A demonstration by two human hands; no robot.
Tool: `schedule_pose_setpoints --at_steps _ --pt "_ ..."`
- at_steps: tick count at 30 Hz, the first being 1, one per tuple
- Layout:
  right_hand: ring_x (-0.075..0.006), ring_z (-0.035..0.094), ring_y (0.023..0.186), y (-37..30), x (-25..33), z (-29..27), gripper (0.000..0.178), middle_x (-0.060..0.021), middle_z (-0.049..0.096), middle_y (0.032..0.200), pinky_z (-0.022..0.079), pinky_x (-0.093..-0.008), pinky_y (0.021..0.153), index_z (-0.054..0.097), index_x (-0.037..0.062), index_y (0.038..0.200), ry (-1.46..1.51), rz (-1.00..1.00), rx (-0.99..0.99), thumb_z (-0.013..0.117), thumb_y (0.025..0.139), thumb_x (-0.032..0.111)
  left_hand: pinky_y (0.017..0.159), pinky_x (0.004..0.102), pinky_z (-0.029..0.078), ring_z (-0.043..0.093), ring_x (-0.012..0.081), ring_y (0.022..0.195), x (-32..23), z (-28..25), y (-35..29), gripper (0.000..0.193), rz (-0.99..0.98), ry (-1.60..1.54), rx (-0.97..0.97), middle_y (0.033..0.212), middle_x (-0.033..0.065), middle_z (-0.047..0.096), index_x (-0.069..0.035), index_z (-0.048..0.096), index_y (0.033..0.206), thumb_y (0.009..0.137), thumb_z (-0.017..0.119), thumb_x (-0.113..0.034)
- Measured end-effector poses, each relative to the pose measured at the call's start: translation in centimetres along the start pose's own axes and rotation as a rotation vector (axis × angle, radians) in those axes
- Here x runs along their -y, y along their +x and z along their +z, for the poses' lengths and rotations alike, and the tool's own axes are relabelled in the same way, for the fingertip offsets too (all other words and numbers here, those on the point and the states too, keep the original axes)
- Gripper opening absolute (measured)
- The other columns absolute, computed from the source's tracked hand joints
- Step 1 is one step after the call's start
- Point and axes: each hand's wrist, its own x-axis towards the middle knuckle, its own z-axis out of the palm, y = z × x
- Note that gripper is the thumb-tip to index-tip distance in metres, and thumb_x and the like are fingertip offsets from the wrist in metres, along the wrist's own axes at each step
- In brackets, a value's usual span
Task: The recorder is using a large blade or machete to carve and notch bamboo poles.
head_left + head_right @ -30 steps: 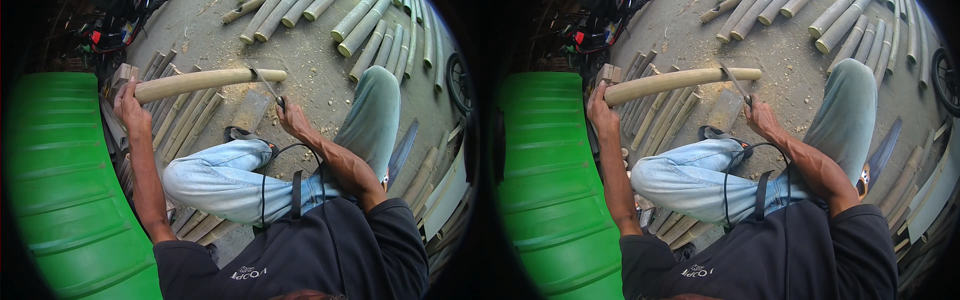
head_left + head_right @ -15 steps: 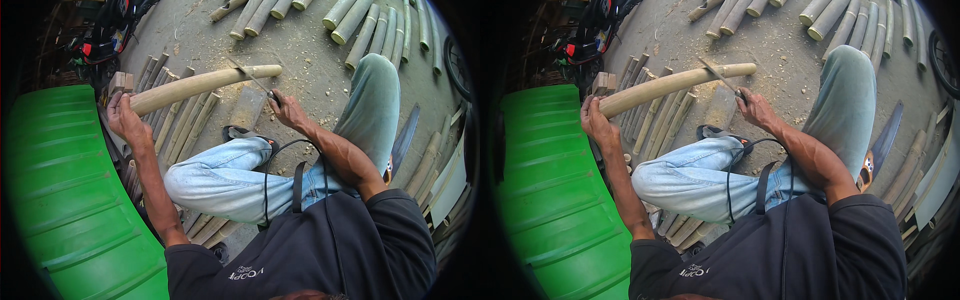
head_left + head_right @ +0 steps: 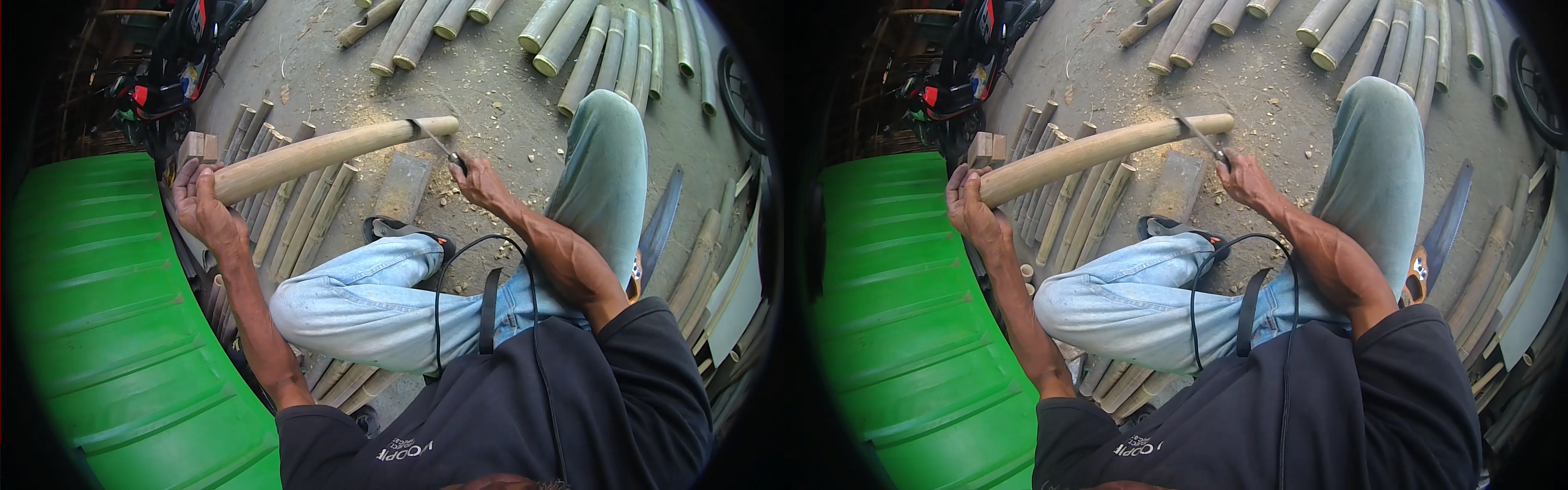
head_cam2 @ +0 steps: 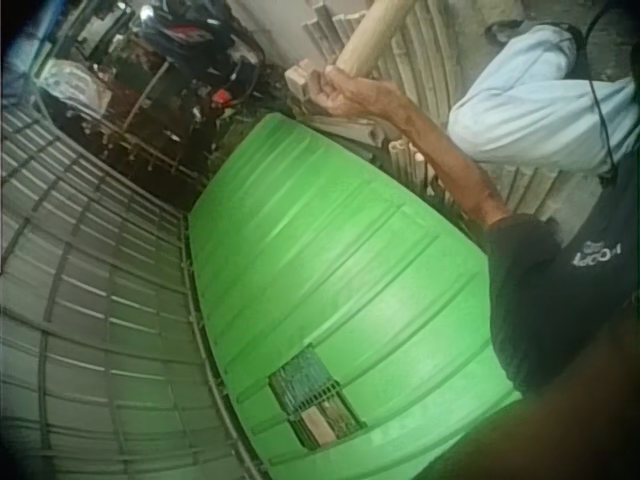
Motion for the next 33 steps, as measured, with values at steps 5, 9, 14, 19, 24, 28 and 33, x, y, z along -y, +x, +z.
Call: schedule_pose_setpoints --at_steps 5,9,14,19,24,28,33 --pt "-0.0387 0.065 0.064 -0.3 1.2 -0.8 0.03 -0.0274 0.062 0.071 0.048 -0.0496 0.062 0.062 -0.0056 0.103 0.056 -0.121 -0.009 0.056 0.097 0.023 0.091 0.0376 0.056 0.068 0.0233 0.088 -0.3 0.1 0.1 0.03 0.017 -0.093 0.105 0.092 0.0127 0.066 0.006 0.055 0.116 0.086 0.057 0.008" --pt "-0.0378 0.063 0.063 -0.1 0.5 -1.0 0.031 -0.0253 0.063 0.071 0.048 -0.049 0.062 0.061 -0.0053 0.108 0.053 -0.027 0.022 0.056 0.097 0.023 0.093 0.0387 0.055 0.068 0.0237 0.089 0.0 -0.4 0.2 0.032 0.047 -0.104 0.159 0.091 0.0118 0.066 0.005 0.056 0.118 0.087 0.056 0.009" --pt "-0.0382 0.066 0.069 -0.7 2.4 -1.0 0.031 -0.0258 0.065 0.076 0.049 -0.0481 0.068 0.062 -0.0059 0.107 0.09 -0.076 0.007 0.055 0.098 0.023 0.089 0.0369 0.055 0.067 0.0219 0.086 -1.2 0.0 -0.3 0.03 0.02 -0.152 0.172 0.09 0.011 0.067 0.006 0.056 0.116 0.086 0.057 0.008" --pt "-0.0368 0.065 0.064 -0.5 1.5 -1.7 0.029 -0.0255 0.063 0.071 0.049 -0.0477 0.065 0.063 -0.006 0.102 0.056 -0.016 0.096 0.055 0.097 0.022 0.087 0.0351 0.055 0.068 0.0209 0.085 -0.3 -0.8 0.5 0.03 0.017 -0.143 0.169 0.088 0.0108 0.067 0.005 0.056 0.117 0.088 0.06 0.006" --pt "-0.0328 0.064 0.063 -0.3 -0.3 -2.4 0.03 -0.0218 0.064 0.071 0.048 -0.0474 0.063 0.065 -0.0044 0.102 0.014 -0.098 0.012 0.055 0.097 0.023 0.091 0.0362 0.055 0.068 0.02 0.087 -1.4 0.7 0.2 0.033 0.092 -0.156 0.255 0.09 0.0103 0.067 0.006 0.054 0.124 0.092 0.06 0.004" --pt "-0.0353 0.064 0.066 -0.4 1.0 -2.6 0.033 -0.0243 0.065 0.075 0.048 -0.0474 0.065 0.065 -0.005 0.106 0.056 -0.001 0.095 0.056 0.097 0.026 0.091 0.0358 0.055 0.067 0.0195 0.087 -1.5 0.3 0.0 0.035 0.099 -0.12 0.283 0.09 0.0095 0.066 0.007 0.052 0.126 0.092 0.06 0.004" --pt "-0.0338 0.063 0.068 0.0 0.9 -3.0 0.035 -0.0235 0.064 0.075 0.049 -0.0466 0.068 0.065 -0.0055 0.101 0.069 -0.054 0.009 0.056 0.097 0.028 0.092 0.0366 0.054 0.066 0.0191 0.089 -2.8 1.4 -0.5 0.039 0.129 -0.133 0.355 0.089 0.0092 0.066 0.007 0.051 0.129 0.091 0.059 0.004"
